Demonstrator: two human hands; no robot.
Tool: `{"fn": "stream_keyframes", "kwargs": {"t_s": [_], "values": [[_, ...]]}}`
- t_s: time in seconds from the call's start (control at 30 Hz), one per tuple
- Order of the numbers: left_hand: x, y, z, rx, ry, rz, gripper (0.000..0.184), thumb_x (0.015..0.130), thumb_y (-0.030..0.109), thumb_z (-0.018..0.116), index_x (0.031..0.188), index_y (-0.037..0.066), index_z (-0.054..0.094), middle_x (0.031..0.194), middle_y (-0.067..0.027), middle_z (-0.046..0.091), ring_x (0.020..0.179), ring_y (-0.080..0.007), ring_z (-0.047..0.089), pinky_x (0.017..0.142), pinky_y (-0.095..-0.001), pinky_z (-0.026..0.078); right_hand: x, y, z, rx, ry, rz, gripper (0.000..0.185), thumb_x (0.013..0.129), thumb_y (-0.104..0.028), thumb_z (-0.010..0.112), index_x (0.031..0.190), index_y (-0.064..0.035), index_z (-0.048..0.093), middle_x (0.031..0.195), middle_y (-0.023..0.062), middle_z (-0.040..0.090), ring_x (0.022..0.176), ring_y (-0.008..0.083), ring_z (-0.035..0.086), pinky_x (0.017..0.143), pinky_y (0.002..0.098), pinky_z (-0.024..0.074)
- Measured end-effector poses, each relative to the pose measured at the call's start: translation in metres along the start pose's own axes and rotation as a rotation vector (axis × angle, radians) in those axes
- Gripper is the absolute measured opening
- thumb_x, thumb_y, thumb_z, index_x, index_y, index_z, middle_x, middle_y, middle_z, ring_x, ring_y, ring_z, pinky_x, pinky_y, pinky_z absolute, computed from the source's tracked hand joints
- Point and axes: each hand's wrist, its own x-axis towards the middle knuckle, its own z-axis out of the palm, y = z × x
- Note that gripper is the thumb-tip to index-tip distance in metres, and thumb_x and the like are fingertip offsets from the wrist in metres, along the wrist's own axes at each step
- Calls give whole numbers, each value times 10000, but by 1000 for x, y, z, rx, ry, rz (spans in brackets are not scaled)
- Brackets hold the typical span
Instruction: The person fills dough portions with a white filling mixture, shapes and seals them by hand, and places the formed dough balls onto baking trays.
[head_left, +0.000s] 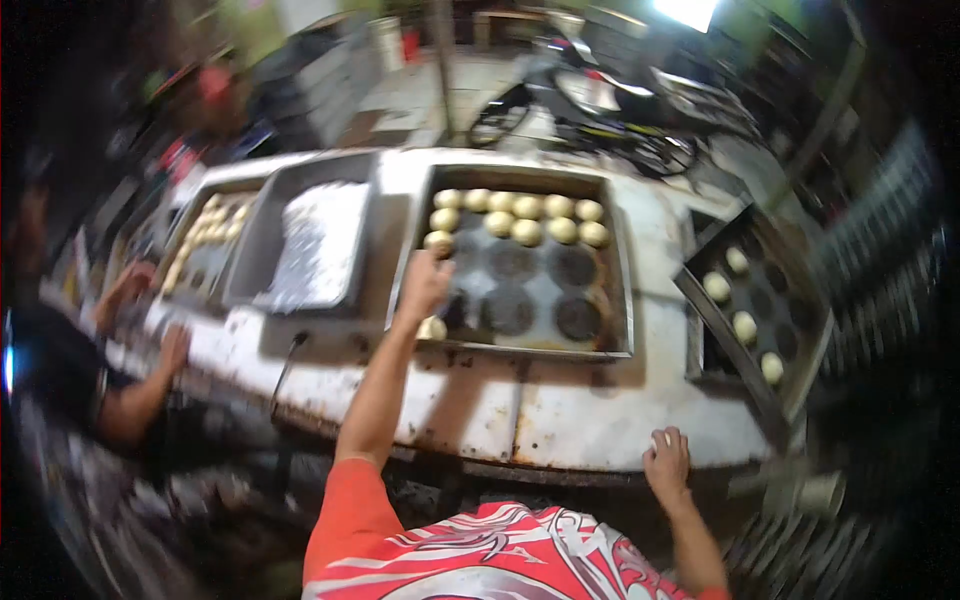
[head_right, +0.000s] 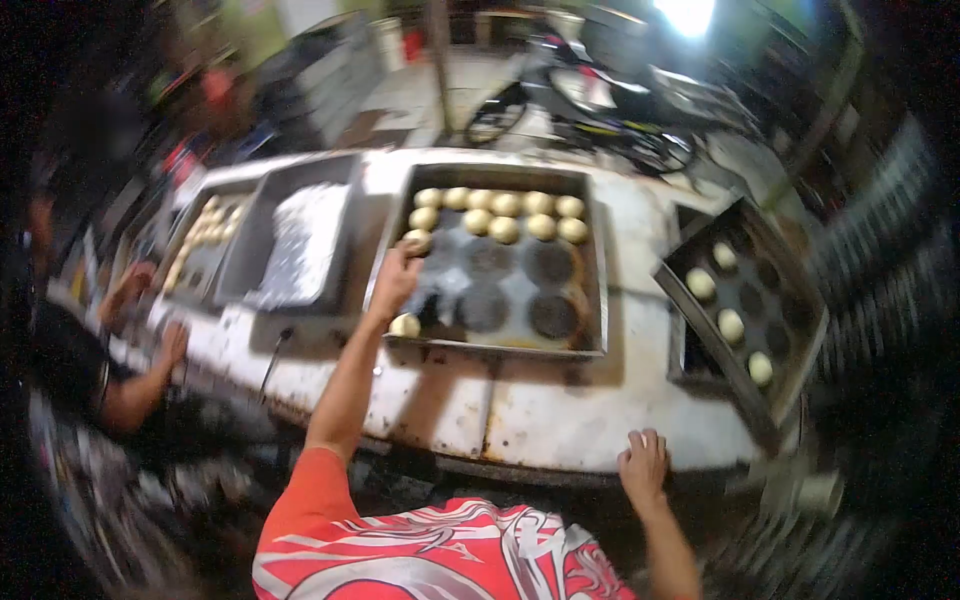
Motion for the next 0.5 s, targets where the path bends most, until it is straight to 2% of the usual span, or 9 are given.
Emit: {"fn": "stream_keyframes", "kwargs": {"t_s": [0.07,0.1,0.13,0.2,0.3,0.37,0.4,0.47,0.5], "values": [[35,-27,22,132,-192,-62,222,773,165,529,941,24,568,966,-223,598,903,-381,573,730,-452,472,-14,3,-11,27,-109,95,263,748,-85,589,1006,-46,555,1019,176,518,896,363,526,780,452,454],[38,-50,37,190,-178,108,204,760,163,523,913,37,573,973,-234,586,892,-392,576,742,-464,478,-15,1,-26,147,-154,110,256,761,-88,572,1012,-37,558,976,186,538,853,373,540,771,455,462],[42,-27,38,378,-232,-10,236,765,173,515,927,13,576,977,-242,580,882,-413,576,774,-476,478,-16,10,-30,301,-247,116,281,777,-107,566,1047,-31,567,960,208,578,882,359,573,777,417,476],[53,-17,51,621,-364,-205,273,815,165,470,986,-33,547,1070,-248,540,993,-428,529,839,-487,460,-13,15,-57,937,-546,370,333,830,-203,586,1120,-40,577,990,145,638,902,182,602,801,306,470],[51,-50,77,830,-211,-19,273,847,143,440,1055,-23,499,1060,-269,501,988,-438,489,837,-509,448,12,21,-146,837,-583,31,302,840,-183,593,1116,-60,587,1006,74,629,926,152,573,796,297,474],[58,-54,75,683,-100,-89,269,807,115,472,1033,-25,511,943,-236,554,871,-430,544,794,-510,450,32,42,-211,858,-469,55,276,797,-101,646,1066,-62,601,1046,61,588,1005,171,544,875,321,446],[71,-58,68,460,-144,-203,257,793,96,473,1012,-31,522,876,-189,590,787,-354,593,753,-456,487,45,58,-240,752,-315,-1,269,785,-105,658,1044,-58,604,1037,67,582,967,172,556,854,321,455],[94,-131,58,-689,-403,-645,256,802,75,462,1019,-47,523,881,-156,619,794,-280,622,734,-383,521,69,105,-277,488,66,-47,252,780,-97,662,1019,-43,602,986,57,586,890,149,563,764,290,470],[80,-102,53,-1100,-269,-671,267,805,67,466,1038,-52,520,938,-160,615,822,-271,620,735,-355,527,81,131,-288,498,170,75,269,782,-60,631,1049,-48,604,1008,74,604,904,183,587,803,311,476]]}}
